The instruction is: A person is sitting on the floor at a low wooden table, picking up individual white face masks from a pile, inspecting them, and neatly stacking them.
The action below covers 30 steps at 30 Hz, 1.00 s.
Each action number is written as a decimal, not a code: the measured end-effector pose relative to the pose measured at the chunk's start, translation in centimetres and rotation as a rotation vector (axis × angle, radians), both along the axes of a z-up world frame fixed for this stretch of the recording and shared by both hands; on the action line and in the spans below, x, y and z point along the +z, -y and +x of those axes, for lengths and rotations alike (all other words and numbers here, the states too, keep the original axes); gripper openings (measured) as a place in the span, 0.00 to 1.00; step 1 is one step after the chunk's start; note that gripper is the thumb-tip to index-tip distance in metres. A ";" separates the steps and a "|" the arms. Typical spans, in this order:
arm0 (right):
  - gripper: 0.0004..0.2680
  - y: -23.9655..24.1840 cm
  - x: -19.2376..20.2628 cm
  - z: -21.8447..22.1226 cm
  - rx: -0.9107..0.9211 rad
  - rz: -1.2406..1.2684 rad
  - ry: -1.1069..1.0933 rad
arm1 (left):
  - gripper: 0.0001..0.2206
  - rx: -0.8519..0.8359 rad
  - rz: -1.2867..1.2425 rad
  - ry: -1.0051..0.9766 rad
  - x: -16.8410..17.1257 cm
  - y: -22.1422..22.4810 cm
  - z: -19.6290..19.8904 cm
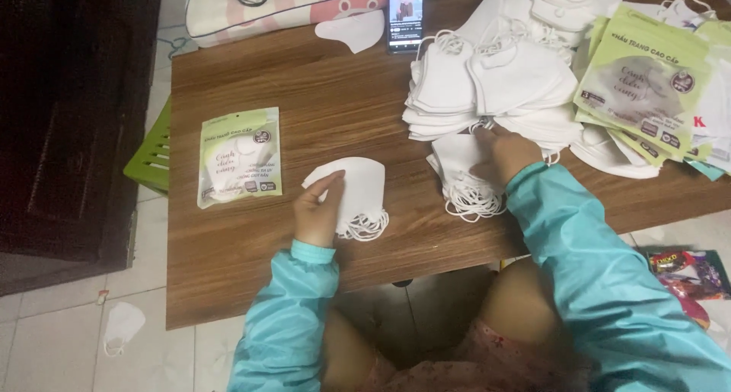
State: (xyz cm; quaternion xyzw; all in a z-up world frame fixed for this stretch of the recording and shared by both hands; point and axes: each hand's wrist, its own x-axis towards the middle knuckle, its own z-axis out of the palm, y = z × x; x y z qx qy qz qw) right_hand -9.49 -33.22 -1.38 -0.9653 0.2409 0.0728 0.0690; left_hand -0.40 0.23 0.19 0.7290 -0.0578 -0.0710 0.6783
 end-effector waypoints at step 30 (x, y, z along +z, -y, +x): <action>0.06 -8.0 1.0 -0.2 0.135 1.138 0.388 | 0.19 -0.328 0.165 -0.385 -0.9 4.5 -1.4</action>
